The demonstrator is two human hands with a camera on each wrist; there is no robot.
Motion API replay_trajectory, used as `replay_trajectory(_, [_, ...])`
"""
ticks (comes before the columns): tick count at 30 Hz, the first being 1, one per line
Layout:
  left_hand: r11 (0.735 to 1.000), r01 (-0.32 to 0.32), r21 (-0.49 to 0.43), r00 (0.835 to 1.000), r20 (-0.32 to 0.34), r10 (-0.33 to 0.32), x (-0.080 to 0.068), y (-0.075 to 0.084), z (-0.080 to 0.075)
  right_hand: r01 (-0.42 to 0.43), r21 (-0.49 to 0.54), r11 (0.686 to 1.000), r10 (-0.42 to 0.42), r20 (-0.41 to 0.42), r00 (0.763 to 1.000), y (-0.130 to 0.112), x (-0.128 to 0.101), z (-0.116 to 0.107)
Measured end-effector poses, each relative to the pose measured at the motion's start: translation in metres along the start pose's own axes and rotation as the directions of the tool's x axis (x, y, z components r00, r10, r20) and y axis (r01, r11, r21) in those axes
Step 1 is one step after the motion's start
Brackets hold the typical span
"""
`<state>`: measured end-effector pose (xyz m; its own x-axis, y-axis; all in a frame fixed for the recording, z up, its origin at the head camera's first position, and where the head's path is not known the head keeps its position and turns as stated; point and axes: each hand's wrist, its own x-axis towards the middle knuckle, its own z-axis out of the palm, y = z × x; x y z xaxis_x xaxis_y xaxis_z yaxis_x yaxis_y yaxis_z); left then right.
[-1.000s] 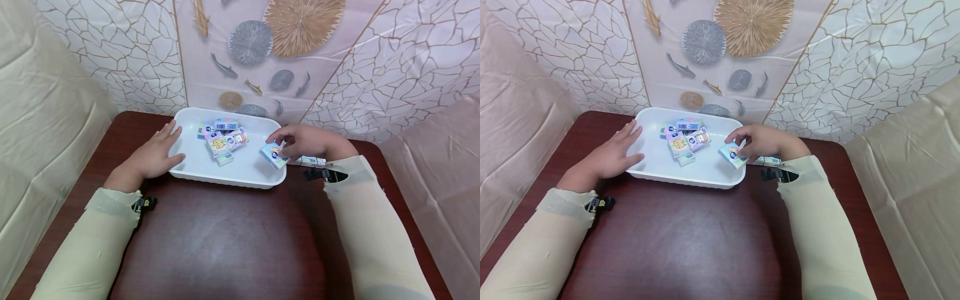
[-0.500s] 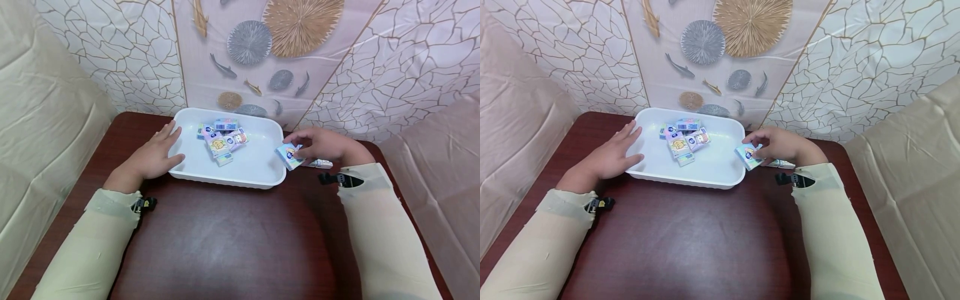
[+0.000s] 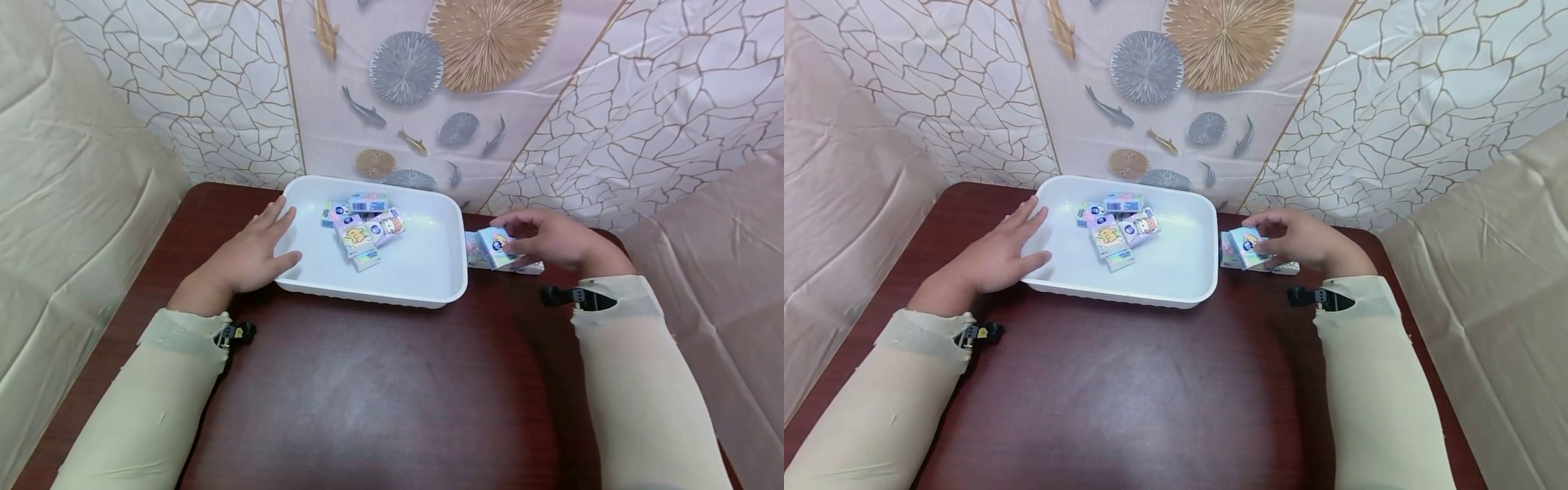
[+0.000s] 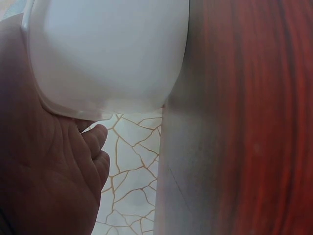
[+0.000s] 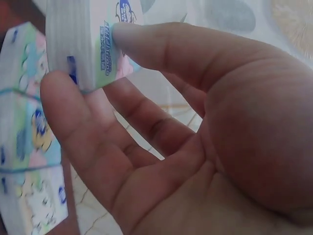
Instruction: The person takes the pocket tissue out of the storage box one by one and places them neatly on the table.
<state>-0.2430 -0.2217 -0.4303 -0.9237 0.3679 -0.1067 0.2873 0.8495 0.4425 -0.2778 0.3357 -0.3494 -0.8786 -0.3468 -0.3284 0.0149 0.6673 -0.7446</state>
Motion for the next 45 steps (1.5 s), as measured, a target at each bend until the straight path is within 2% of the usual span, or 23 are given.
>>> replay_trajectory(8, [1.000,0.004,0.002,1.000,-0.001,-0.004,0.000,-0.001,0.000,-0.079,-0.063,0.995,0.077,-0.040,0.996,0.031,-0.002,-0.010])
replay_trajectory(17, [1.000,0.001,0.003,1.000,-0.002,-0.001,-0.001,-0.001,0.000,-0.124,0.014,0.992,0.125,-0.081,0.989,0.062,-0.008,-0.023])
replay_trajectory(24, [1.000,0.000,0.001,1.000,-0.003,0.000,0.000,0.000,0.001,-0.159,-0.007,0.987,0.157,-0.138,0.978,0.083,-0.014,-0.032])
replay_trajectory(32, [1.000,0.001,0.000,1.000,-0.004,-0.001,0.000,0.000,0.001,-0.187,0.072,0.980,0.196,-0.143,0.970,0.103,-0.021,-0.043])
replay_trajectory(45, [1.000,0.003,-0.003,1.000,-0.007,-0.003,0.001,0.000,0.002,-0.227,0.215,0.950,0.257,-0.122,0.959,0.121,-0.027,-0.054])
